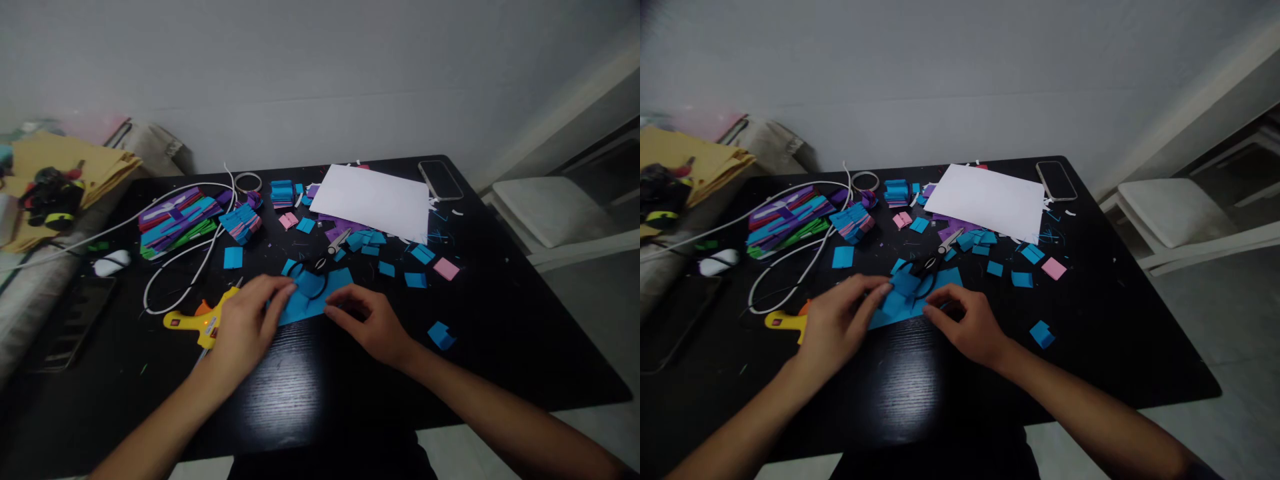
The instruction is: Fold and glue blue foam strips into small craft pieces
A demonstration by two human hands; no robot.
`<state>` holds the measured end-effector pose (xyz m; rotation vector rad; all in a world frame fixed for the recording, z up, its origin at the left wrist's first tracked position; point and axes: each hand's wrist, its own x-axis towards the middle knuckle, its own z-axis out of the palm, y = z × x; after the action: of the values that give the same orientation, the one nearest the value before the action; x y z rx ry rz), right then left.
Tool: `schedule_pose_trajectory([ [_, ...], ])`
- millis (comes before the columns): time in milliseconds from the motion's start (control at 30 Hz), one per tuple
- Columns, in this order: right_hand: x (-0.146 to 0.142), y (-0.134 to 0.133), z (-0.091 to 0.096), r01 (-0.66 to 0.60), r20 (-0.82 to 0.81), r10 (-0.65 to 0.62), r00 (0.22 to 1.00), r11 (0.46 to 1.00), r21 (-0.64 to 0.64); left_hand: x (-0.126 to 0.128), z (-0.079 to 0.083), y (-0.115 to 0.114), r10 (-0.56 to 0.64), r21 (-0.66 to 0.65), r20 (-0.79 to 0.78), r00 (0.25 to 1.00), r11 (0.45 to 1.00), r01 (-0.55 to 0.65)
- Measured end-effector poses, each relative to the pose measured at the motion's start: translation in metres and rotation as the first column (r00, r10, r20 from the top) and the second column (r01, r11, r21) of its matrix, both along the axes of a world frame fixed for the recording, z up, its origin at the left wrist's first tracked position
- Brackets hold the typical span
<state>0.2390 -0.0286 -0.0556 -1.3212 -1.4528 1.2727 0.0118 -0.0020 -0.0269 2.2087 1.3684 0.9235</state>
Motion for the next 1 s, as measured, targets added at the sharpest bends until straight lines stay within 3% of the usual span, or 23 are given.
schedule_pose_trajectory([
  [67, 0.003, 0.003, -0.003, 0.036, 0.15, -0.059, 0.987, 0.987, 0.154, -0.004, 0.012, 0.022, 0.054, 0.04, -0.144, 0.988, 0.998, -0.048],
  [167, 0.007, 0.008, -0.011, -0.001, 0.322, -0.138, 0.937, 0.918, 0.395, -0.004, 0.022, 0.06, 0.085, 0.028, -0.386, 0.919, 0.996, -0.081],
  [200, 0.008, 0.009, -0.015, -0.027, 0.368, -0.155, 0.917, 0.895, 0.444, -0.002, 0.023, 0.07, 0.076, 0.016, -0.492, 0.867, 0.997, -0.078],
  [267, 0.01, 0.011, -0.021, -0.101, 0.484, -0.155, 0.862, 0.881, 0.462, 0.001, 0.023, 0.082, 0.106, 0.032, -0.54, 0.835, 0.994, -0.106],
  [333, 0.011, 0.011, -0.025, -0.171, 0.589, -0.14, 0.796, 0.881, 0.44, 0.004, 0.022, 0.077, 0.109, 0.035, -0.562, 0.82, 0.994, -0.107],
  [433, 0.011, 0.01, -0.028, -0.238, 0.686, -0.123, 0.717, 0.882, 0.407, 0.004, 0.02, 0.046, 0.038, -0.021, -0.588, 0.808, 0.998, -0.062],
  [533, 0.011, 0.01, -0.027, -0.261, 0.719, -0.126, 0.684, 0.878, 0.402, 0.001, 0.011, 0.008, -0.075, -0.171, -0.563, 0.823, 0.985, -0.027],
  [633, 0.011, 0.008, -0.023, -0.269, 0.729, -0.128, 0.672, 0.876, 0.401, 0.0, -0.003, -0.014, -0.089, -0.195, -0.518, 0.851, 0.981, -0.016],
  [833, 0.012, 0.005, -0.017, -0.301, 0.741, -0.121, 0.66, 0.862, 0.408, 0.005, -0.016, -0.003, -0.095, -0.186, -0.518, 0.85, 0.983, -0.004],
  [1000, 0.024, 0.013, -0.017, -0.199, 0.699, -0.172, 0.694, 0.887, 0.416, 0.006, -0.018, 0.012, -0.083, -0.164, -0.457, 0.885, 0.986, 0.007],
])
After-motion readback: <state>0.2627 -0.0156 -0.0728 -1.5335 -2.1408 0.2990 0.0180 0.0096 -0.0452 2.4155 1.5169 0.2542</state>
